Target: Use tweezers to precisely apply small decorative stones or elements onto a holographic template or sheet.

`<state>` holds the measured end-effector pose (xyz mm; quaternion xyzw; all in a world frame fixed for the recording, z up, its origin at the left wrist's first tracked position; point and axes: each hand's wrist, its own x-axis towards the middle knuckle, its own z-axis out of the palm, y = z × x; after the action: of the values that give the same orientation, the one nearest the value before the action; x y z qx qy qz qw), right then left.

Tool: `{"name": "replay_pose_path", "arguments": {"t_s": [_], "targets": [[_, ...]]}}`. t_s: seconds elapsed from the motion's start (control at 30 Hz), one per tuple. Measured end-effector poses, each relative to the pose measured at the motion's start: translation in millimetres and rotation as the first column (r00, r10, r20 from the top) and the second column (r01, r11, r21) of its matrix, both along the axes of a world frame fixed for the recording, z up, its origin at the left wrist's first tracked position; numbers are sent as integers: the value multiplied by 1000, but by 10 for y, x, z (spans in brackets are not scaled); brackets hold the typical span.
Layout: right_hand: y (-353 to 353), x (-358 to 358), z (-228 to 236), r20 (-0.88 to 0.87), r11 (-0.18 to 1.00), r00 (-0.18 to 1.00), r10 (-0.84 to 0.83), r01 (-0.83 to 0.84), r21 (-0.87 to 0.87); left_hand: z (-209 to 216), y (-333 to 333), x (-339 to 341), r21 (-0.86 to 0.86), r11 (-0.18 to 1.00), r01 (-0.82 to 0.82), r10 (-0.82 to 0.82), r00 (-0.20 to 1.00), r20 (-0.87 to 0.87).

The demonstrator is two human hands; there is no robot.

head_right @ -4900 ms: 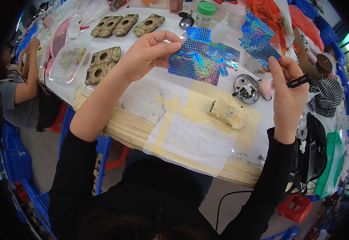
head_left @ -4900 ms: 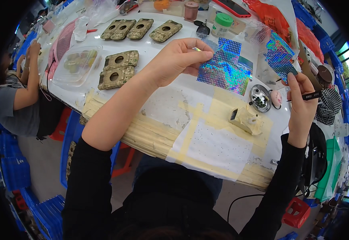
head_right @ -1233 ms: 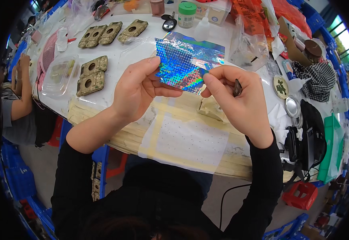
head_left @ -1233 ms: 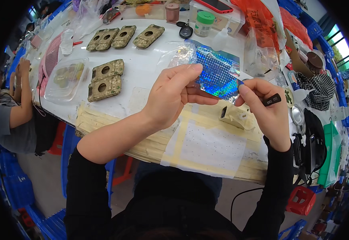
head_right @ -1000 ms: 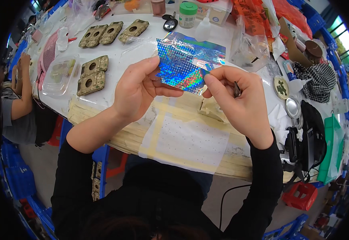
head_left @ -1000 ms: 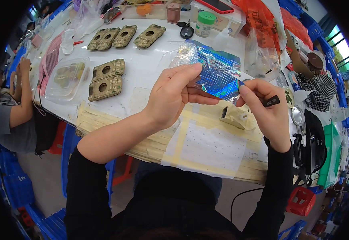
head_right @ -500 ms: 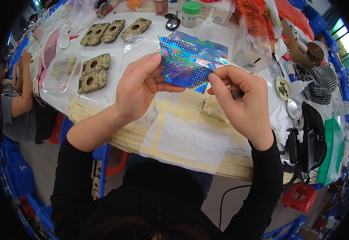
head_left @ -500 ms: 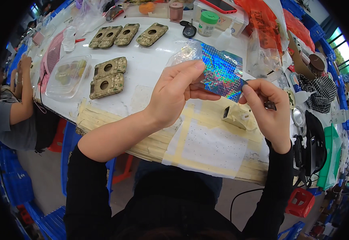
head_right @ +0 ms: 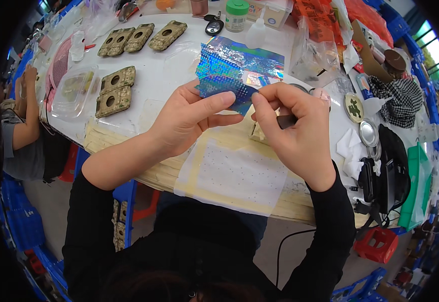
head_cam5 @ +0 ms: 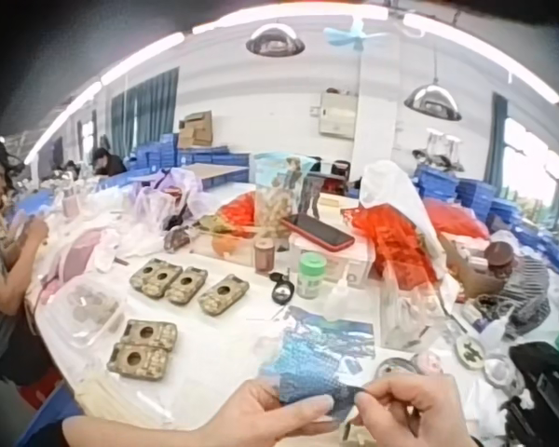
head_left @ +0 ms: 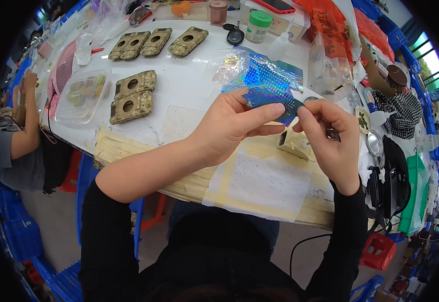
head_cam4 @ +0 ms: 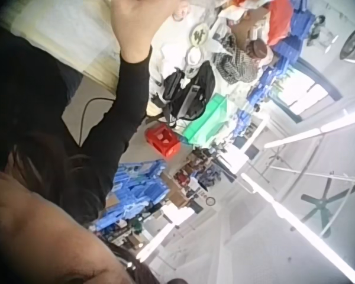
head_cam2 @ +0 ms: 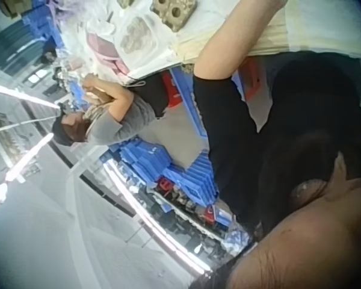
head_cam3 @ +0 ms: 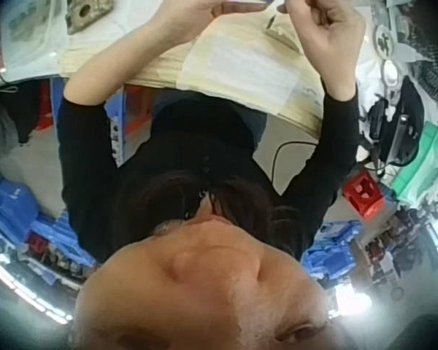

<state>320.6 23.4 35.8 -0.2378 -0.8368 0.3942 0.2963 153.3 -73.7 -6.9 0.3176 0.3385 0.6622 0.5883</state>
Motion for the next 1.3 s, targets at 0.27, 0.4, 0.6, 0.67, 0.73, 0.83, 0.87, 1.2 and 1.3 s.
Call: {"name": "replay_pose_path", "arguments": {"t_s": [0.27,0.4,0.6,0.67,0.73,0.83,0.87,1.2,1.3], "targets": [[-237,284,191,-213,937,976,51,27,348,-47,-131,-154,-197,980,-5,-25,988,-151],[-388,535,106,65,902,986,151,-164,399,-32,-191,-157,-244,968,62,-105,980,-168],[-310,415,44,-41,842,970,239,-186,506,11,-214,-131,-213,976,38,-80,978,-192],[-258,413,-39,-139,871,945,296,-207,446,10,-216,-131,-204,979,18,-59,979,-194],[-281,392,-76,-116,913,970,211,-154,377,-2,-218,-136,-210,978,15,-56,980,-192],[-346,308,-75,-15,920,994,112,-98,380,18,-223,-142,-228,973,22,-67,979,-192],[-358,289,-111,-23,916,993,114,-96,390,11,-222,-136,-229,973,18,-64,979,-196],[-435,196,-247,-21,879,993,119,-95,467,-7,-213,-116,-197,980,40,-86,969,-231],[-419,185,-271,-4,881,988,153,-134,454,-9,-210,-114,-182,982,50,-91,970,-224]]}}
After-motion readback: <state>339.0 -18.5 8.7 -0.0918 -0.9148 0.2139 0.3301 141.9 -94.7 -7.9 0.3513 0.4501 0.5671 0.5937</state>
